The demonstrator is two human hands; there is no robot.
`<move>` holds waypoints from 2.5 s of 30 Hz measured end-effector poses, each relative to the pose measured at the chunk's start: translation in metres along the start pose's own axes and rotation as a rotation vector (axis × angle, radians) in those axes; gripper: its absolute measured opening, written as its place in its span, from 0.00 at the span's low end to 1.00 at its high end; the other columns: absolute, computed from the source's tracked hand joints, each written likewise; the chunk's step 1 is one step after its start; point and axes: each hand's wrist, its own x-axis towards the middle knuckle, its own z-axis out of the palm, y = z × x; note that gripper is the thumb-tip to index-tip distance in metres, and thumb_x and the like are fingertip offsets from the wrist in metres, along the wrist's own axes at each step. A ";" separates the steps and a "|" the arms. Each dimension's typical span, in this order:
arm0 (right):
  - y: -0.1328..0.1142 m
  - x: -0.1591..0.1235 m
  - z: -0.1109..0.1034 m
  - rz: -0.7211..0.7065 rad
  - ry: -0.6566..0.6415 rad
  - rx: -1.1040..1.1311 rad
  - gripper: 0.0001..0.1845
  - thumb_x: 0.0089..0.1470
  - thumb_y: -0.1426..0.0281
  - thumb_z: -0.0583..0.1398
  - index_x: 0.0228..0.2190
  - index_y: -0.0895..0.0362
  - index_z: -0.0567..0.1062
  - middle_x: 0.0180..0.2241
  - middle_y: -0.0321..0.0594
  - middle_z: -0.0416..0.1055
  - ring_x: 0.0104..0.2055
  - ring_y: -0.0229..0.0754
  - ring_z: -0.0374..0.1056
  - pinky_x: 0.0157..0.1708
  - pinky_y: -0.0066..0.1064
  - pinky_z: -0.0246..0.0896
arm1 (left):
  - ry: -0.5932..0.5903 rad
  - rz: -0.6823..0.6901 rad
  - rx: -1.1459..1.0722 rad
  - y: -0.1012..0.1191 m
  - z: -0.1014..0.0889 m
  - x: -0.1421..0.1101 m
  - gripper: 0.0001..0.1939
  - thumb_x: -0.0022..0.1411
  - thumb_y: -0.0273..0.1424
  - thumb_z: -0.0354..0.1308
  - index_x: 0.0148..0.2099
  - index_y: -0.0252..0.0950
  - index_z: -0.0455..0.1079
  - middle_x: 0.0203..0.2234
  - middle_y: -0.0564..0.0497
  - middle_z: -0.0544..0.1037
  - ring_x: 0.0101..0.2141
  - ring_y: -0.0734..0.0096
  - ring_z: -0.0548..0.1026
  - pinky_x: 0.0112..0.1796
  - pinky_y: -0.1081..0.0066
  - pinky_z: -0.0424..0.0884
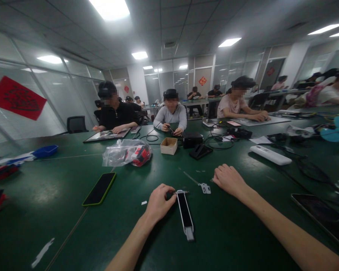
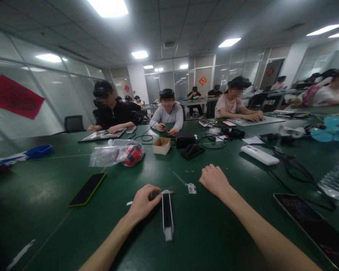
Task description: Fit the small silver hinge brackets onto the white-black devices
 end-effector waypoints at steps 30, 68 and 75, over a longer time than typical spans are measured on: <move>-0.102 -0.033 -0.022 -0.350 0.260 0.810 0.09 0.57 0.75 0.48 0.29 0.57 0.65 0.29 0.40 0.65 0.33 0.40 0.59 0.34 0.34 0.57 | 0.157 0.474 0.210 0.020 0.002 -0.011 0.08 0.65 0.33 0.52 0.37 0.38 0.71 0.31 0.50 0.77 0.33 0.72 0.72 0.35 0.70 0.62; -0.094 -0.025 -0.010 -0.317 0.240 0.598 0.10 0.54 0.75 0.52 0.36 0.59 0.72 0.35 0.45 0.70 0.38 0.44 0.63 0.38 0.36 0.58 | -0.040 0.038 0.184 0.003 -0.013 0.000 0.06 0.54 0.24 0.54 0.35 0.37 0.69 0.31 0.52 0.74 0.33 0.69 0.71 0.35 0.73 0.64; -0.093 -0.023 -0.006 -0.261 0.157 0.503 0.10 0.55 0.75 0.52 0.35 0.59 0.73 0.36 0.44 0.71 0.38 0.44 0.64 0.36 0.35 0.59 | -0.076 0.016 0.102 -0.005 -0.007 0.002 0.06 0.54 0.25 0.53 0.35 0.37 0.69 0.28 0.53 0.74 0.30 0.71 0.71 0.33 0.73 0.64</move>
